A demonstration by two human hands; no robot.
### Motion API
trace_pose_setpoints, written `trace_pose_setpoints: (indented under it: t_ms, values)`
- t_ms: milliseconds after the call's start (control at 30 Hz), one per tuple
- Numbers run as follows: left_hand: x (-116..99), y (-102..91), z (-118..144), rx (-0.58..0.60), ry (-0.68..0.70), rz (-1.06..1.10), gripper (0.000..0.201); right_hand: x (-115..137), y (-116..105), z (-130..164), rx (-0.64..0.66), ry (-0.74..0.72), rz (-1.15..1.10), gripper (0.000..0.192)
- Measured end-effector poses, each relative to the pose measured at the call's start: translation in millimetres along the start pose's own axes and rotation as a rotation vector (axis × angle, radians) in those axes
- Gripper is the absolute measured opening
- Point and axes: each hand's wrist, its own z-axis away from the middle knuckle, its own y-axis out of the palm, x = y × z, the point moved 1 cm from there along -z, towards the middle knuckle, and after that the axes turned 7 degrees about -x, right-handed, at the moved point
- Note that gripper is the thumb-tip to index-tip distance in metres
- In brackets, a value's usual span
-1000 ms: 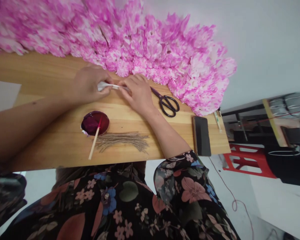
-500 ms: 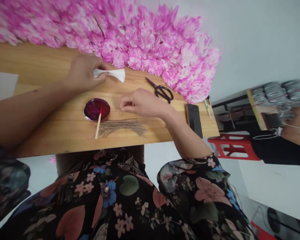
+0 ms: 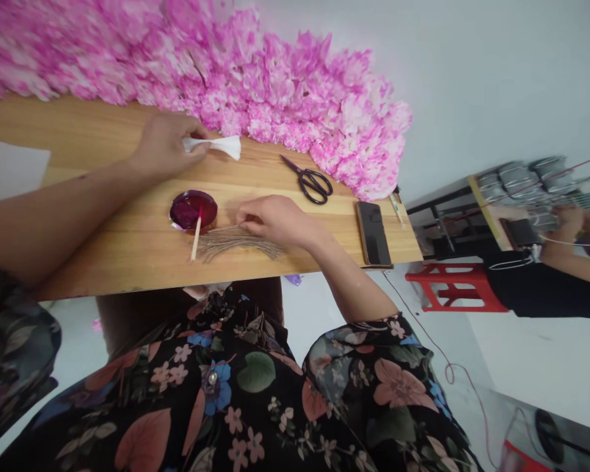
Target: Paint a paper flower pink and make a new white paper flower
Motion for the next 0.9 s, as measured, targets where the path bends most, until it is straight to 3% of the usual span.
trace_pose_setpoints:
  t_ms: [167,367,600,900]
  values:
    - [-0.5,1.5,-1.0,-0.003,-0.014,0.006,0.037,-10.7,-5.2,6.8,-0.031,0.093,-0.228,0.017]
    - [9.7,9.8,-5.7,-0.030,-0.011,0.034,0.020,-27.1,4.0,1.4,-0.070,0.206,-0.550,0.025]
    - [16.7,13.4,-5.5,-0.060,-0.053,0.223,0.016,-19.5,4.6,5.9,-0.109,0.209,-0.566,0.026]
    - [17.0,14.1,-4.5,-0.101,0.021,0.182,0.016,-16.1,4.9,15.2,-0.152,0.376,-0.743,0.046]
